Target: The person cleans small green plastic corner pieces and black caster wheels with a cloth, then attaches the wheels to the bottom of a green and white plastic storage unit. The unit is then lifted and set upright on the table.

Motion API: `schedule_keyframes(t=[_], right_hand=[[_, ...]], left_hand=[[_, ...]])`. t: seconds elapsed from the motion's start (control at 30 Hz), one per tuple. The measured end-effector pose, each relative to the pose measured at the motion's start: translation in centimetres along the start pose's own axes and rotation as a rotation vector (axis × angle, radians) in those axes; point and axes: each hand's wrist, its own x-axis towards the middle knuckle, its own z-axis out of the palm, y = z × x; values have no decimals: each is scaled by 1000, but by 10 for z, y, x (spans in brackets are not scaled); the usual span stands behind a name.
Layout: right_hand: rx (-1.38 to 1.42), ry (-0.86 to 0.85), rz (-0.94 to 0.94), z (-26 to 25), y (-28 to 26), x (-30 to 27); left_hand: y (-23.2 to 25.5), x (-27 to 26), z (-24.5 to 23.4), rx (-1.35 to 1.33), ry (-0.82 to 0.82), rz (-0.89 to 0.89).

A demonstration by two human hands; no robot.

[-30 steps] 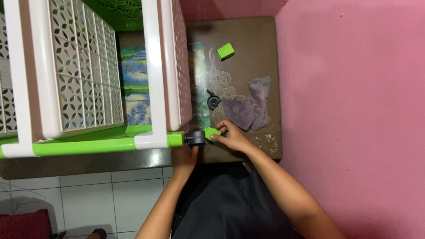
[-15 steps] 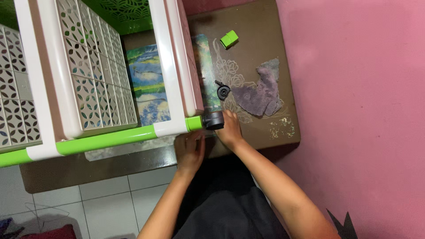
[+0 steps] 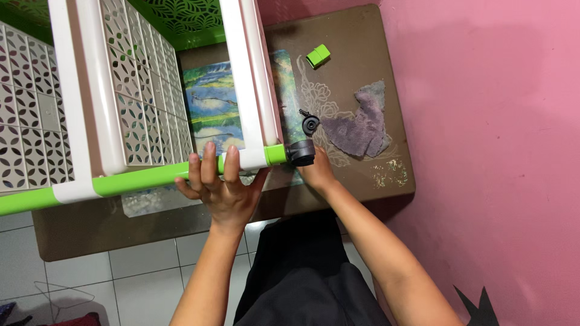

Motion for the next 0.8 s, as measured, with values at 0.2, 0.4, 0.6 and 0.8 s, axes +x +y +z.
schedule_keyframes(t=[0.2,0.4,0.6,0.8], right_hand=[[83,-317,267,-6,11,12],[232,-211,325,-1,-13,-2],[41,-178,102,-8,-8,-5],[-16,-377,226,-11,-2,8]], left_hand=[[-4,-54,37,19,92,-8],[7,-110,89,-137,-71,-205],[33,-122,114,-326,-188,-546],[35,-118,125,-306,-118,-528]])
